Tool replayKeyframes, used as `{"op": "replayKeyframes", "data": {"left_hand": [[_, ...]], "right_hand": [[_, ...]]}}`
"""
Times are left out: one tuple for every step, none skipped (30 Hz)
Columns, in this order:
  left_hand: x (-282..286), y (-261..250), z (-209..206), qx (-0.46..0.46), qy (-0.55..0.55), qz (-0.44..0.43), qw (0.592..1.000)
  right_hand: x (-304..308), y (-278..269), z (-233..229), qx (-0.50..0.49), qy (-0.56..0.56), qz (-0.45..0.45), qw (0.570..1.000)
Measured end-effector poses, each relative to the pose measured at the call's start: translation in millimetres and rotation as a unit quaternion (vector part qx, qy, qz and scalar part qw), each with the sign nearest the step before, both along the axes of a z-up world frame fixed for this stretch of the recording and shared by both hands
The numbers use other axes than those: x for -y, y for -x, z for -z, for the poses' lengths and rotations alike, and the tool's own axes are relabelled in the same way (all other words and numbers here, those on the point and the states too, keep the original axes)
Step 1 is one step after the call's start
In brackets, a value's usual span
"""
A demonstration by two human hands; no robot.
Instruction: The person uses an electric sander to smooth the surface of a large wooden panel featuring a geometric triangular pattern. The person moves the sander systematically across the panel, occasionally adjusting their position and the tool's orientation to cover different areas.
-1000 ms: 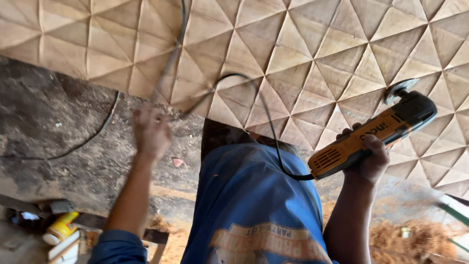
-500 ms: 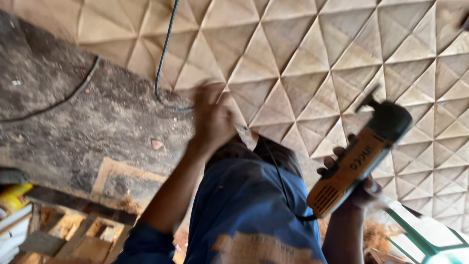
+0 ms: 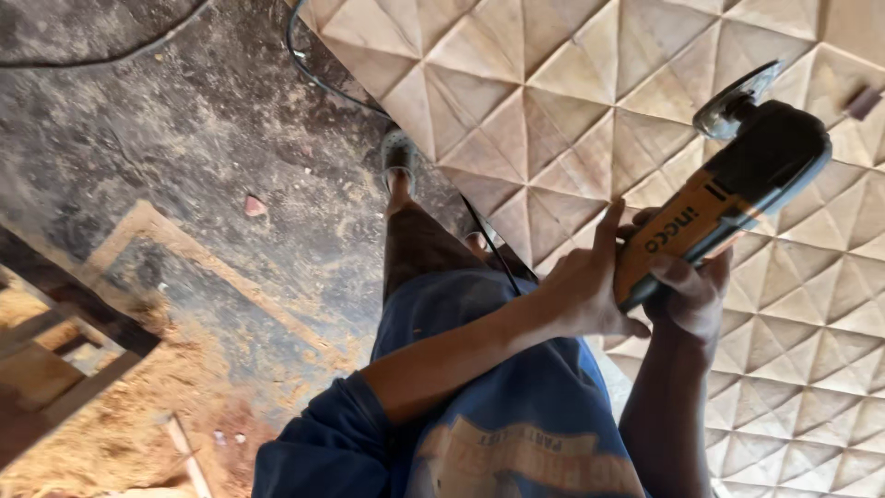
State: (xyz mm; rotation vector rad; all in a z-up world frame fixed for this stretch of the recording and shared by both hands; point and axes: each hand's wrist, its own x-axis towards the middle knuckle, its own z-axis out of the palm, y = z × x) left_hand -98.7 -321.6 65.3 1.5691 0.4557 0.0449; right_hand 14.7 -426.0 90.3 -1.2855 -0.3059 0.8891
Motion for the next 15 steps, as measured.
{"op": "replayKeyframes", "data": {"left_hand": [[7,-6,-2,-0.003,-0.021,-0.022,1.0],[14,-6,-5,-0.013,-0.03,-0.017,0.999],[19,-5,-6,-0.022,-0.039,-0.013,0.999],[18,-3,-5,-0.034,-0.055,-0.01,0.998],[19,-2,-6,-0.048,-0.055,-0.019,0.997],[21,1,-8,-0.062,-0.054,-0.025,0.996],[20,3,-7,-0.076,-0.053,-0.031,0.995],[20,4,-2,-0.085,-0.039,-0.055,0.994],[17,6,4,-0.093,-0.025,-0.078,0.992],[16,8,9,-0.098,-0.008,-0.099,0.99],[15,11,14,-0.107,0.019,-0.119,0.987],[11,13,22,-0.113,0.045,-0.139,0.983],[7,16,30,-0.119,0.071,-0.159,0.978],[2,19,37,-0.129,0.08,-0.161,0.975],[-3,23,45,-0.138,0.09,-0.163,0.973]], "right_hand": [[2,-6,2,-0.014,-0.02,0.0,1.0],[5,-9,6,-0.032,-0.034,-0.003,0.999],[9,-12,7,-0.05,-0.049,-0.005,0.998],[10,-12,10,-0.065,-0.054,-0.009,0.996],[8,-12,11,-0.079,-0.059,-0.013,0.995],[4,-10,13,-0.095,-0.065,-0.014,0.993],[-3,-9,16,-0.087,-0.037,-0.033,0.995],[-8,-7,19,-0.079,-0.006,-0.047,0.996],[-15,-6,24,-0.07,0.025,-0.062,0.995],[-22,-4,29,-0.032,0.069,-0.078,0.994],[-32,0,36,0.005,0.113,-0.093,0.989],[-42,2,44,0.047,0.155,-0.107,0.981],[-50,5,52,0.05,0.175,-0.114,0.977],[-58,9,60,0.053,0.197,-0.123,0.971],[-65,11,67,0.056,0.218,-0.132,0.965]]}}
